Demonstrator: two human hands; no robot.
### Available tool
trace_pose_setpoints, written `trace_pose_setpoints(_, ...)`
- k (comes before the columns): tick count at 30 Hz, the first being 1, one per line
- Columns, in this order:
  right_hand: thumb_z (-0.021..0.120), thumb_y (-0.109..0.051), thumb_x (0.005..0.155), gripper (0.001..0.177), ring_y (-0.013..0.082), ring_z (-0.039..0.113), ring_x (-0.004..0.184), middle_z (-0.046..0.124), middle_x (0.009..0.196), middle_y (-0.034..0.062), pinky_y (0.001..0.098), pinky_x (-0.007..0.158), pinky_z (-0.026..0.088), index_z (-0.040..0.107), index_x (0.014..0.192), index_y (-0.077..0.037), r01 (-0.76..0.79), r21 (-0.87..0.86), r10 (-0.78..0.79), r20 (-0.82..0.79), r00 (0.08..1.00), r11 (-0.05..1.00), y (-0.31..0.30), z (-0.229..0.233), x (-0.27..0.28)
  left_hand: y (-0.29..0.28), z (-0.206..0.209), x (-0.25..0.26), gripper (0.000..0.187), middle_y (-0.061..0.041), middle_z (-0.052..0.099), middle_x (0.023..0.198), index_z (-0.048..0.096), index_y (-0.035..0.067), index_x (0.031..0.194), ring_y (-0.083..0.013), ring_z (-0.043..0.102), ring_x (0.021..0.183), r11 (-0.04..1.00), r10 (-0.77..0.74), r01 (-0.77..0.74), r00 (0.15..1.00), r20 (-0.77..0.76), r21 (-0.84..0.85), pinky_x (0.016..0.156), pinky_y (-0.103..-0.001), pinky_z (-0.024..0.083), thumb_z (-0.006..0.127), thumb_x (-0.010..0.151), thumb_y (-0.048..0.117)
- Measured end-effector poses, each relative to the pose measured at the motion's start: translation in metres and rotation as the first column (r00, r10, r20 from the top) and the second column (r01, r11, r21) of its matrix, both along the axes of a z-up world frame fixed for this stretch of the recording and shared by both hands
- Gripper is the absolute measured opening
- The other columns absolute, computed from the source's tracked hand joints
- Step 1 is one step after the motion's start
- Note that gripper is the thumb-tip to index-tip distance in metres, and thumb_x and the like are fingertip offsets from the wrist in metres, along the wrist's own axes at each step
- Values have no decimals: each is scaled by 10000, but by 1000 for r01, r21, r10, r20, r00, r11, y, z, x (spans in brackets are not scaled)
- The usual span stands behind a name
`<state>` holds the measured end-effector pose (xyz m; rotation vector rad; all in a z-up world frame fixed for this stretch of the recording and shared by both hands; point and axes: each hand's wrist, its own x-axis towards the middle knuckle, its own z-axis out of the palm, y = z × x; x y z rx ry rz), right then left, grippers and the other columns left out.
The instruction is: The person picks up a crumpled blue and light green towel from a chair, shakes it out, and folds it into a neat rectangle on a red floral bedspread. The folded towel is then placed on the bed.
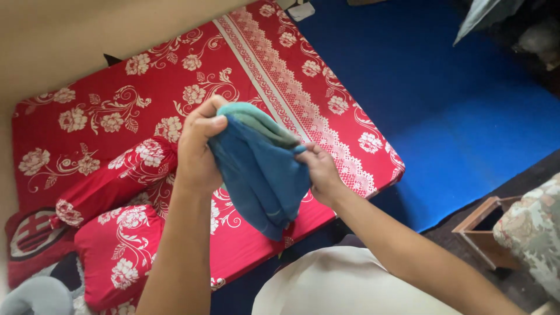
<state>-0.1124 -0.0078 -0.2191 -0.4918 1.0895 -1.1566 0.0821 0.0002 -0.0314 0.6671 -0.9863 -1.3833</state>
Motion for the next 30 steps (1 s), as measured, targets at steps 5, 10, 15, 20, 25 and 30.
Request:
trace_pose_setpoints(5,706,15,849,236,148,740,805,743,890,43,296,735,621,718,1040,-123,-106,7,105,95,990,994,-12,12,-9,-6,-24,-6,162,-31,419,551,538,67,785,-88,427,431,995,-94,92,989,-110,-29,391,-195,325,625,762,202)
trace_pose_setpoints(10,743,-100,846,154,108,565,1061,614,1317,-60,357,988,485,718,996,-116,-315,-23,314,-44,948,949,-27,6,-23,-5,-18,-21,177,-55,396,539,496,44,710,-120,403,422,986,-165,160,980,-115,-47,371,-226,294,603,701,185)
trace_pose_setpoints(15,697,-8,832,118,112,630,763,648,796,10,280,753,569,727,859,-119,-171,-219,214,188,959,961,-48,32,-43,-15,-56,6,195,-9,544,616,700,56,786,-88,545,516,999,-21,4,944,328,54,461,-240,471,624,886,205)
trace_pose_setpoints(20,688,127,776,139,164,637,851,645,907,117,293,802,562,671,840,5,-183,-645,162,-93,982,742,-85,95,-78,0,-29,-5,253,-138,763,839,816,167,955,-398,732,870,904,104,-419,15,994,-88,779,-485,590,767,849,391)
trace_pose_setpoints(25,788,177,653,233,231,686,885,674,981,164,332,848,596,743,826,28,-432,-817,132,-414,901,382,-75,160,-73,-10,-32,-66,293,-172,717,897,781,96,1133,-392,720,864,834,536,-264,176,826,-485,733,-452,584,788,888,255)
trace_pose_setpoints(30,736,96,621,223,278,716,925,711,1073,128,384,856,569,742,771,-69,-565,-815,7,-569,822,129,-75,195,-79,-19,-25,-95,451,-27,777,977,721,222,1218,-217,759,987,853,518,-369,513,684,-368,795,-370,610,820,785,143)
